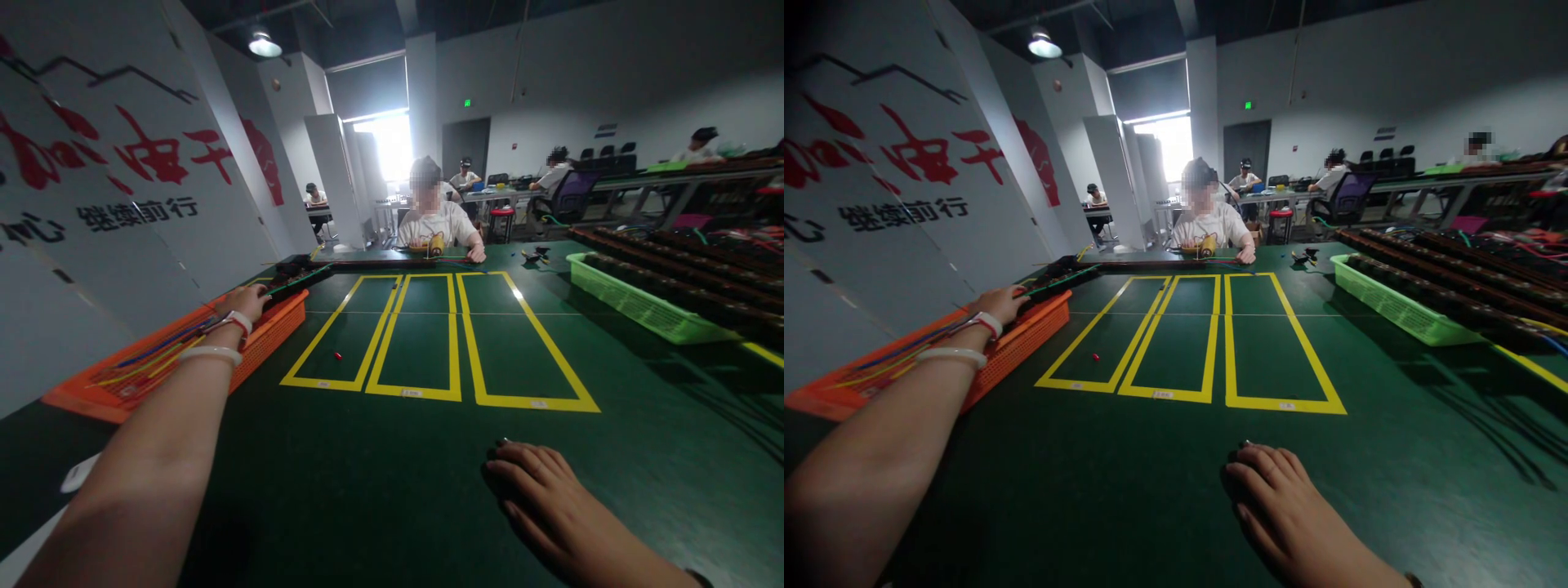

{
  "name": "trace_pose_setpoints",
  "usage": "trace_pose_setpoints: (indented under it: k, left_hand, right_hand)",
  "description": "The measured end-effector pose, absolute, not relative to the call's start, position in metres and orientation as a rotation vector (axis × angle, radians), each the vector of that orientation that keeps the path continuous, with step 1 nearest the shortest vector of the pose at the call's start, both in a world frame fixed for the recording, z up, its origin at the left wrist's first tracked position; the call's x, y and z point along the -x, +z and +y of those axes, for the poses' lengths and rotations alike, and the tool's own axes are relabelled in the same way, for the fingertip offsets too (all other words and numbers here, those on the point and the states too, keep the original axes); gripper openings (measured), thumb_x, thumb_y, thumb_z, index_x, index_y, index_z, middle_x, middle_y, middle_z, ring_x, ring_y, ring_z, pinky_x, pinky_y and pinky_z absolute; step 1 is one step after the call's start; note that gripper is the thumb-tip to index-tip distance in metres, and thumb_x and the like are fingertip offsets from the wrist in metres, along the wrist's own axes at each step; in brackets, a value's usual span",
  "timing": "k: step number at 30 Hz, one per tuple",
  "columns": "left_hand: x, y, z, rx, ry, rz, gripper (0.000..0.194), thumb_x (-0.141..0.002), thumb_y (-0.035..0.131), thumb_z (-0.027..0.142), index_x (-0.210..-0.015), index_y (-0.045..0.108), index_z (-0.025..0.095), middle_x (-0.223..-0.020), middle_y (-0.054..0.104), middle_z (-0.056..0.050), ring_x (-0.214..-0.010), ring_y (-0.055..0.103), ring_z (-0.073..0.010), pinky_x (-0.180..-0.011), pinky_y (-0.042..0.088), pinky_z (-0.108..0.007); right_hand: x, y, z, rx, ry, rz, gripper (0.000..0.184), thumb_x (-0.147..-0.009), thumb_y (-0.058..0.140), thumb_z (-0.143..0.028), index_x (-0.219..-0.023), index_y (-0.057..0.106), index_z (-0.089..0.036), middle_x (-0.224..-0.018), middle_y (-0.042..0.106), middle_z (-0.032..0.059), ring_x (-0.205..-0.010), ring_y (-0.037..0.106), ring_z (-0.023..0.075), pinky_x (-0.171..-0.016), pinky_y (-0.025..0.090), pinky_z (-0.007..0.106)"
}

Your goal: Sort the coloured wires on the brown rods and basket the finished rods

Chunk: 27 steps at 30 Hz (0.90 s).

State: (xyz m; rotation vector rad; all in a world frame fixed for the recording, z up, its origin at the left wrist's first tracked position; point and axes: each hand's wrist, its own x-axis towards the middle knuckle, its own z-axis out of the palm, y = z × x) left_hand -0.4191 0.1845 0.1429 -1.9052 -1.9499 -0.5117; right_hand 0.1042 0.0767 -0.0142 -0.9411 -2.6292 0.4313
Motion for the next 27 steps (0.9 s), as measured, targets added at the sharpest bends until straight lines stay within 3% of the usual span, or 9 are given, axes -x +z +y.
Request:
trace_pose_setpoints:
  k: [6,15,20,24,27]
  left_hand:
    - [0.447,0.136,0.183,1.734,-0.524,-1.999,0.055,-0.085,0.025,0.064,-0.096,0.059,0.021,-0.060,0.046,0.007,-0.080,0.044,-0.0086,-0.073,0.034,-0.028]
    - [0.402,0.158,0.161,1.733,-0.090,-1.948,0.052,-0.096,0.018,0.044,-0.116,0.050,0.009,-0.095,0.055,-0.003,-0.101,0.043,-0.0187,-0.084,0.039,-0.034]
    - [0.371,0.153,0.145,1.764,0.037,-1.800,0.040,-0.096,0.026,0.032,-0.125,0.046,0.013,-0.105,0.055,-0.007,-0.105,0.045,-0.0209,-0.083,0.040,-0.032]
    - [0.326,0.148,0.118,1.870,-0.006,-1.684,0.042,-0.092,0.037,0.036,-0.126,0.048,0.014,-0.109,0.056,-0.016,-0.105,0.048,-0.0294,-0.075,0.042,-0.037]
    - [0.287,0.143,0.095,1.918,-0.080,-1.674,0.040,-0.091,0.038,0.040,-0.123,0.050,0.018,-0.111,0.057,-0.014,-0.107,0.049,-0.0284,-0.075,0.043,-0.036]
  right_hand:
    - [-0.105,-0.017,0.077,0.921,0.404,-2.615,0.036,-0.091,0.046,-0.034,-0.127,0.049,-0.029,-0.128,0.048,0.0063,-0.118,0.044,0.0223,-0.098,0.040,0.042]
    - [-0.105,-0.015,0.077,0.908,0.404,-2.649,0.036,-0.093,0.042,-0.033,-0.128,0.047,-0.028,-0.128,0.046,0.0069,-0.119,0.042,0.0225,-0.098,0.038,0.044]
    - [-0.105,-0.012,0.075,0.887,0.422,-2.630,0.035,-0.093,0.042,-0.033,-0.126,0.049,-0.026,-0.126,0.048,0.0093,-0.116,0.044,0.0234,-0.096,0.039,0.044]
    - [-0.113,-0.008,0.074,0.889,0.452,-2.540,0.037,-0.091,0.046,-0.033,-0.126,0.049,-0.025,-0.125,0.049,0.0098,-0.114,0.046,0.0239,-0.096,0.039,0.046]
    - [-0.120,0.001,0.074,0.979,0.630,-2.364,0.038,-0.089,0.049,-0.039,-0.124,0.051,-0.024,-0.126,0.049,0.0096,-0.116,0.045,0.0244,-0.100,0.036,0.047]
